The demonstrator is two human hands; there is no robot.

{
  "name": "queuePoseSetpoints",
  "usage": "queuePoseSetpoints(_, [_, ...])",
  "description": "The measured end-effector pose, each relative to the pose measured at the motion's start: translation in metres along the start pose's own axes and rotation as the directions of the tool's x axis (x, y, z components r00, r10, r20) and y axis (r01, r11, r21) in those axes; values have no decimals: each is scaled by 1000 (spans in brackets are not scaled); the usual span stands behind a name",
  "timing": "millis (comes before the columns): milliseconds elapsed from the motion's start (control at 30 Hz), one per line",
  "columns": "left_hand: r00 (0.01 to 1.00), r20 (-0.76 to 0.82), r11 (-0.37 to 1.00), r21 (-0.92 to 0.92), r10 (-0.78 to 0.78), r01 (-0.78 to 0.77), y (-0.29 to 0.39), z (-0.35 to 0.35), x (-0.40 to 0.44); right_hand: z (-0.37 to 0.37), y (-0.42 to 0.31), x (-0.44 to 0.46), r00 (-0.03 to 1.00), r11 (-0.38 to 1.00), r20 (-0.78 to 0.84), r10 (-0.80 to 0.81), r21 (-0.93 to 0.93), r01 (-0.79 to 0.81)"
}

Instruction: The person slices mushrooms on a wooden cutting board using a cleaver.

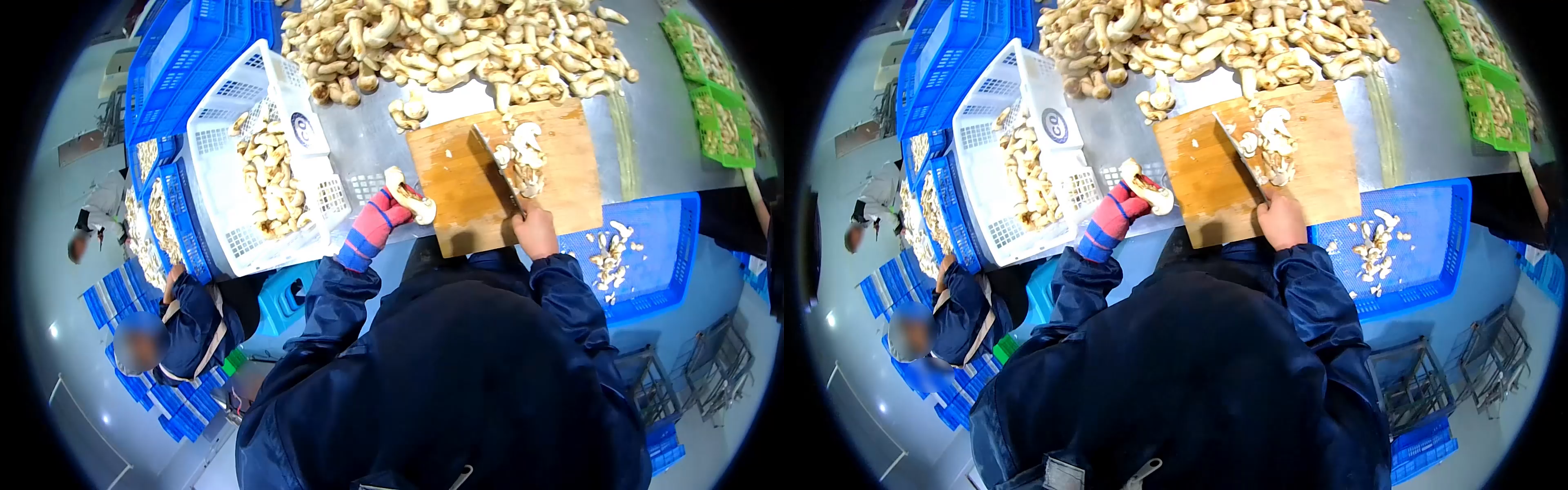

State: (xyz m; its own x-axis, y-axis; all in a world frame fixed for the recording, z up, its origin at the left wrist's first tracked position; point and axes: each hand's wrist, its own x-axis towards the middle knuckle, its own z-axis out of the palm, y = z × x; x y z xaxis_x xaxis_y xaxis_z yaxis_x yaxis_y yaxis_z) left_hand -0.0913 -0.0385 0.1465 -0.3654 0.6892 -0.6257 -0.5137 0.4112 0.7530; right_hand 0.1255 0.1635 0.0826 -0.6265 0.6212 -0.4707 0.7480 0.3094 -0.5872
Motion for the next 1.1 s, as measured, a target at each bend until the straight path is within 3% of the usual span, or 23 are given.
queuePoseSetpoints(133, [995, -88, 994, -91, 49, -57, 9, -28, -28, -2, -7, -4, 999, 999, -30, 32, 15, -31])
queuePoseSetpoints(167, [983, -133, 990, -41, 130, -137, 18, -60, -42, -1, -6, -5, 999, 999, -43, 31, 26, -30])
queuePoseSetpoints(200, [955, -233, 929, 357, 186, -94, 23, -112, -53, 2, -5, -6, 998, 999, -53, 28, 39, -26])
queuePoseSetpoints(233, [895, -410, 984, 98, 175, -148, 52, -115, -77, 3, -5, -6, 998, 998, -63, 25, 52, -21])
queuePoseSetpoints(300, [728, -595, 896, 439, 341, -61, 61, -173, -94, 3, -6, -6, 998, 998, -66, 24, 59, -20])
queuePoseSetpoints(333, [647, -673, 615, 692, 358, 378, 62, -212, -97, 4, -6, -6, 998, 998, -64, 24, 60, -20])
queuePoseSetpoints(367, [480, -690, 45, 594, 542, 803, 100, -153, -91, 4, -5, -6, 998, 998, -62, 27, 59, -23])
queuePoseSetpoints(433, [519, -459, 221, 862, 721, 456, 104, -150, -60, 6, -5, -6, 996, 999, -86, 8, 49, -4])
queuePoseSetpoints(467, [566, -444, 456, 881, 695, 131, 103, -127, -27, 7, -5, -7, 996, 999, -94, -3, 42, 7])
queuePoseSetpoints(533, [796, -352, 700, 703, 492, -122, 78, -85, 58, 7, -7, -8, 996, 998, -89, 8, 56, -3])
queuePoseSetpoints(567, [868, -310, 717, 693, 388, -73, 74, -45, 92, 8, -8, -8, 996, 998, -90, 12, 66, -6])
queuePoseSetpoints(600, [877, -284, 427, 898, 388, 102, 60, -25, 131, 9, -7, -9, 997, 998, -81, 11, 60, -6])
queuePoseSetpoints(633, [833, -212, 189, 973, 511, 131, 34, -15, 168, 10, -5, -9, 997, 998, -75, 11, 55, -7])
queuePoseSetpoints(700, [867, -351, 207, 933, 353, 294, 46, 21, 186, 10, -6, -7, 997, 999, -76, 10, 47, -6])
queuePoseSetpoints(800, [828, -393, 260, 915, 399, 309, 33, 10, 210, 10, -5, -9, 997, 999, -74, 2, 52, 2])
queuePoseSetpoints(833, [817, -359, 300, 923, 450, 241, 25, -1, 213, 9, -5, -11, 998, 999, -59, 15, 48, -12])
queuePoseSetpoints(900, [904, -243, 555, 832, 351, 8, 19, -23, 195, 6, -9, -9, 998, 998, -45, 39, 50, -37])
queuePoseSetpoints(933, [952, -191, 725, 688, 237, -42, 4, -31, 183, 5, -9, -10, 997, 997, -74, 29, 72, -24])
queuePoseSetpoints(967, [986, -134, 801, 599, 104, -3, 16, -7, 140, 5, -5, -10, 997, 996, -82, 2, 90, 6])
queuePoseSetpoints(1000, [962, 10, 825, 511, 273, -240, -28, -12, 136, 5, -1, -7, 995, 994, -93, -26, 107, 36])
queuePoseSetpoints(1033, [983, 18, 617, 776, 182, -128, -30, 3, 116, 5, 3, -7, 993, 990, -102, -52, 123, 65])
queuePoseSetpoints(1067, [957, 78, 394, 900, 280, -188, -37, 19, 99, 3, 4, -8, 997, 988, -76, -22, 149, 33])
queuePoseSetpoints(1100, [947, 124, 339, 914, 296, -225, -43, 30, 89, 0, 4, -11, 999, 985, -38, -1, 170, 7])
